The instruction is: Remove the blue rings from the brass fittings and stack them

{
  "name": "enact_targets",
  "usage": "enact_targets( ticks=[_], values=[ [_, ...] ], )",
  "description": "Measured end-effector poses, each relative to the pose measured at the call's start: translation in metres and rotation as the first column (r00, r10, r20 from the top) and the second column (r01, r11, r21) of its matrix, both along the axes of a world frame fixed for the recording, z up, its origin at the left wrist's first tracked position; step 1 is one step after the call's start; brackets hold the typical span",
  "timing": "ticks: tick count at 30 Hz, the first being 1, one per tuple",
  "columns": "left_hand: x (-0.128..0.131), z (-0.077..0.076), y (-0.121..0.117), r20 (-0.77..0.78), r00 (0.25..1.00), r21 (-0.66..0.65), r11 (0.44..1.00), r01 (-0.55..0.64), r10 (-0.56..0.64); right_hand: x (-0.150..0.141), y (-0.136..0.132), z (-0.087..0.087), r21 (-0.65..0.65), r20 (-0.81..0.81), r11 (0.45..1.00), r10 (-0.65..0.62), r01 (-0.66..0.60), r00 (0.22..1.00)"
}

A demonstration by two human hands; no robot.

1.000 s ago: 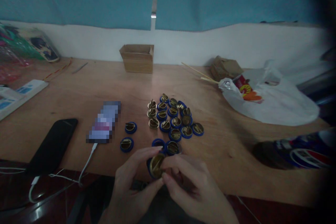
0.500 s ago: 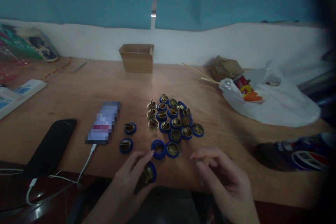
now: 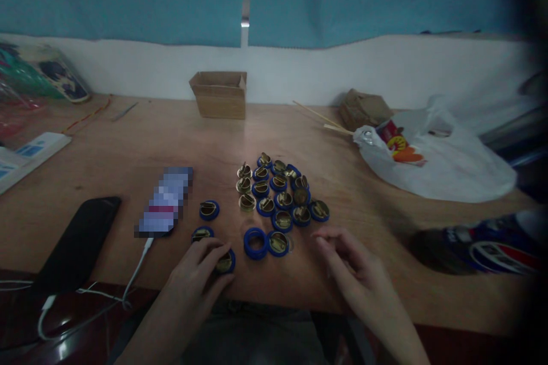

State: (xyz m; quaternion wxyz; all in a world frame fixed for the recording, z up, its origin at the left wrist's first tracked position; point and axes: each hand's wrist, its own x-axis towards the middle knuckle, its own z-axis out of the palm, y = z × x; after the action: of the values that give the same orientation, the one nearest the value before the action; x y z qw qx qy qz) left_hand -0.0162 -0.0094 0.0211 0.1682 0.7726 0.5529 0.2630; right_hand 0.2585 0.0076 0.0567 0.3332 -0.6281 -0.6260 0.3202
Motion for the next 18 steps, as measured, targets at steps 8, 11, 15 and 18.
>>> enact_targets(
  ticks=[8,11,15,18],
  values=[
    [-0.012,-0.001,0.006,-0.084,0.996,0.023,0.999,-0.034,0.036,-0.013,0.004,-0.015,-0.046,0.075,0.991,0.126,-0.123,0.989],
    [-0.012,0.0,0.008,-0.117,0.99,0.014,0.997,-0.071,0.073,-0.015,0.005,-0.018,-0.028,0.077,0.993,0.12,-0.118,0.99],
    [-0.011,0.002,0.01,-0.134,0.986,0.066,0.994,-0.09,0.098,-0.011,0.009,-0.015,-0.001,0.084,0.998,0.058,-0.058,0.995],
    [-0.005,0.006,0.01,-0.123,0.984,0.154,0.982,-0.113,0.132,-0.003,0.014,-0.012,0.012,0.117,1.0,-0.026,0.024,0.993]
  ],
)
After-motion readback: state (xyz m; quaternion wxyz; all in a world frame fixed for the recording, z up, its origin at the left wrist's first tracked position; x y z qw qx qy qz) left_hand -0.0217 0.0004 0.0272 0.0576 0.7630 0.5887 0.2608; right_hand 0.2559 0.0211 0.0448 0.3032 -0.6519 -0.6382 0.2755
